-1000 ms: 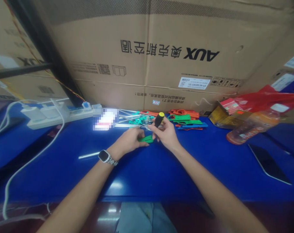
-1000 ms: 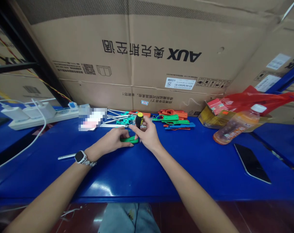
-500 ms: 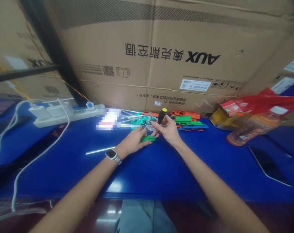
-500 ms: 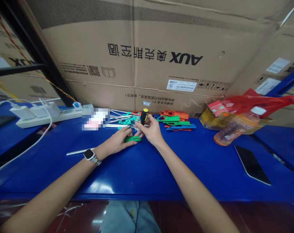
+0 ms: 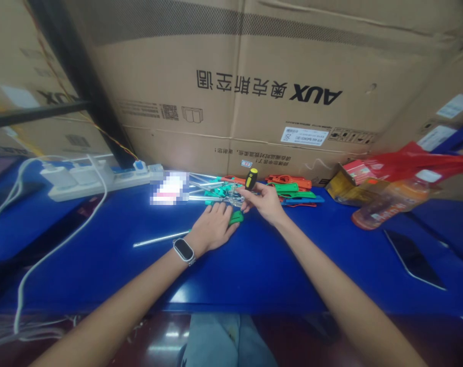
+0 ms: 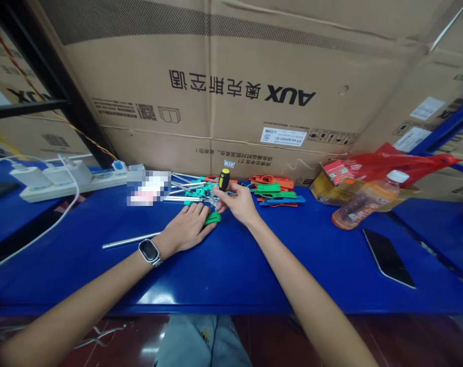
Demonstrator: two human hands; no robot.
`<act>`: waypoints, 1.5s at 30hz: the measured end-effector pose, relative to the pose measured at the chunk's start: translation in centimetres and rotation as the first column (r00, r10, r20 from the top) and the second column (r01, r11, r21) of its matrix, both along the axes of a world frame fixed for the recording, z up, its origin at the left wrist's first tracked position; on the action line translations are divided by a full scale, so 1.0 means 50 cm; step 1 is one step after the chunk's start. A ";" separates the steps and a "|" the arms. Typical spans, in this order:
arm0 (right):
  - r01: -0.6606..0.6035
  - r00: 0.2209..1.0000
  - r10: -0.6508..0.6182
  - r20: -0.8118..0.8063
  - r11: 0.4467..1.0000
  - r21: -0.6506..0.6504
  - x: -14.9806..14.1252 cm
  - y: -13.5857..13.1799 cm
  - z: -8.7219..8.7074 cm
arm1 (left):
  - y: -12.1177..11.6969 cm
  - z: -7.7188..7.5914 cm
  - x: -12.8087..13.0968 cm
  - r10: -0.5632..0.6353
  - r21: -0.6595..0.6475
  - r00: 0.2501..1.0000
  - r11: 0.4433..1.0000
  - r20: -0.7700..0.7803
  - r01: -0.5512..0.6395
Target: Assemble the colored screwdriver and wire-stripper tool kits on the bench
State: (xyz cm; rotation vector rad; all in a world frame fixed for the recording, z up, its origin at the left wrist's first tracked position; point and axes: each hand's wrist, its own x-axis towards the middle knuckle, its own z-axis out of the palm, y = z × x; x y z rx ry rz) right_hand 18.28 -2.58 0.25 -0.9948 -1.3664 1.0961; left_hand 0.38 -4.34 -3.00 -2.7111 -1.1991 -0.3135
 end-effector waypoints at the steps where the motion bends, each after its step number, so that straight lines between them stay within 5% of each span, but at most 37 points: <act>1: 0.041 0.999 -0.042 0.001 0.999 0.015 -0.006 0.001 -0.001 | -0.001 0.001 0.000 0.001 -0.003 1.000 1.000 0.002 -0.001; 6: 0.121 0.992 -0.123 0.036 0.991 0.062 -0.027 0.004 -0.016 | -0.003 -0.001 0.002 0.010 0.015 1.000 1.000 -0.001 -0.010; 13: -0.072 0.996 0.068 0.052 0.995 0.065 0.007 0.004 -0.014 | 0.000 -0.002 0.004 0.009 -0.002 1.000 1.000 -0.002 -0.009; 22: 0.105 0.991 -0.113 0.068 0.987 0.121 -0.032 0.005 -0.022 | 0.003 -0.003 0.004 0.016 0.000 1.000 1.000 -0.011 -0.016; 29: -0.084 0.994 0.075 0.081 0.990 0.110 -0.005 -0.002 -0.016 | 0.004 -0.003 0.003 0.014 -0.012 1.000 1.000 -0.012 -0.014; 39: 0.278 0.960 -0.278 -0.020 0.953 0.119 -0.042 -0.005 -0.029 | 0.004 -0.004 0.004 0.029 -0.023 1.000 0.999 0.000 -0.029; 45: 0.124 0.991 -0.130 0.039 0.984 0.131 -0.026 -0.016 -0.022 | 0.004 -0.004 0.004 0.022 -0.020 1.000 1.000 -0.001 -0.022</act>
